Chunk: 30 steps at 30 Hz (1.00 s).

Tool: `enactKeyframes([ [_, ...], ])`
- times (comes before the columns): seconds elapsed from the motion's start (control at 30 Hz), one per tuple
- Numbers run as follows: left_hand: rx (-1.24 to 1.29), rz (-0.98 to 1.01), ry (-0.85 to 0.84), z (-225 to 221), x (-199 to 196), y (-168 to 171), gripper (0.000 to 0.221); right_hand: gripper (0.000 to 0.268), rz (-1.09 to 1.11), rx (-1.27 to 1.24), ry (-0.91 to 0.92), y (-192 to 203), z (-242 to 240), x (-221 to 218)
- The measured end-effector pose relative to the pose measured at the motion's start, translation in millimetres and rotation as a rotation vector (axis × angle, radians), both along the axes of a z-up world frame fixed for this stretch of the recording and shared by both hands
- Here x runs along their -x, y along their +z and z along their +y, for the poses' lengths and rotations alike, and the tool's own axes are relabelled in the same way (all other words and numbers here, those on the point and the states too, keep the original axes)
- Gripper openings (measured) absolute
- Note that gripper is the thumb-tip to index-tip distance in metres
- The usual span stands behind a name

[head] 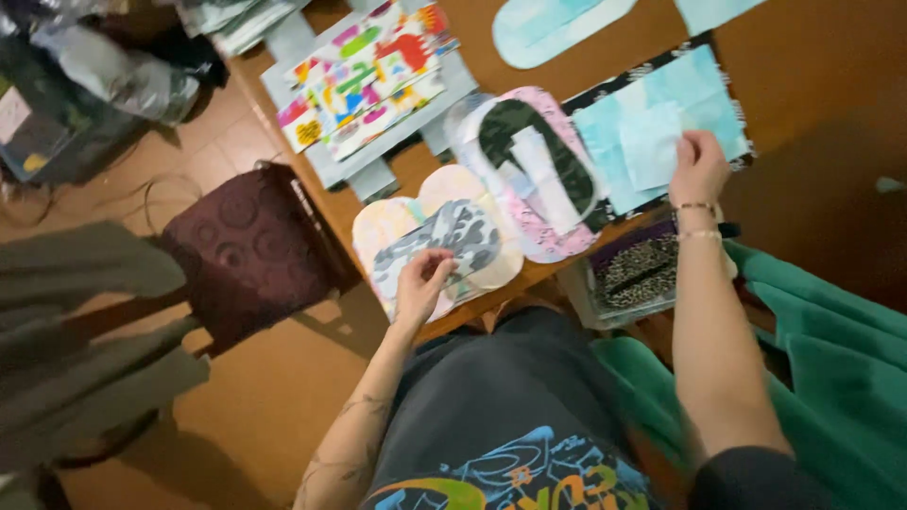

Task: Organizing and sorting various fabric pieces and patterns on a work table

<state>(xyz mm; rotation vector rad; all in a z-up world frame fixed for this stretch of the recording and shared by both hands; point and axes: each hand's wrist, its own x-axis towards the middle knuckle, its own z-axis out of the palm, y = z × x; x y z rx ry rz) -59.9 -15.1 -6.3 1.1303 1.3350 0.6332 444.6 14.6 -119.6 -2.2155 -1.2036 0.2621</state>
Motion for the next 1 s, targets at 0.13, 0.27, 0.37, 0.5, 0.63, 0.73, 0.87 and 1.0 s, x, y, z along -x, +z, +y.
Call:
enactKeyframes([
  [0.13, -0.004, -0.009, -0.067, -8, -9, -27, 0.018, 0.015, 0.013, 0.072, 0.093, -28, 19, -36],
  [0.27, 0.007, 0.021, -0.059, -5, -26, -21, 0.015, 0.015, -0.097, 0.174, 0.079, 19, 28, -9],
  [0.37, -0.002, 0.070, -0.064, -7, -29, -14, 0.014, 0.023, -0.230, 0.148, 0.092, 66, 26, 33],
  [0.5, -0.016, 0.107, -0.072, -4, -35, -18, 0.013, 0.065, -0.186, 0.279, 0.330, 107, 24, 77],
  [0.63, -0.008, 0.109, -0.061, -3, -44, -16, 0.014, 0.072, -0.280, 0.192, 0.395, 70, 8, 51],
  [0.73, 0.018, 0.067, -0.039, -1, -51, -8, 0.015, 0.069, -0.263, 0.193, 0.348, 69, 11, 20],
  [0.87, 0.000, 0.086, -0.025, 0, -59, -15, 0.015, 0.074, -0.198, 0.284, 0.361, 70, 19, -19],
  [1.0, -0.032, 0.147, 0.047, 5, -60, 0, 0.014, 0.078, -0.241, 0.256, 0.410, 56, 25, -31],
])
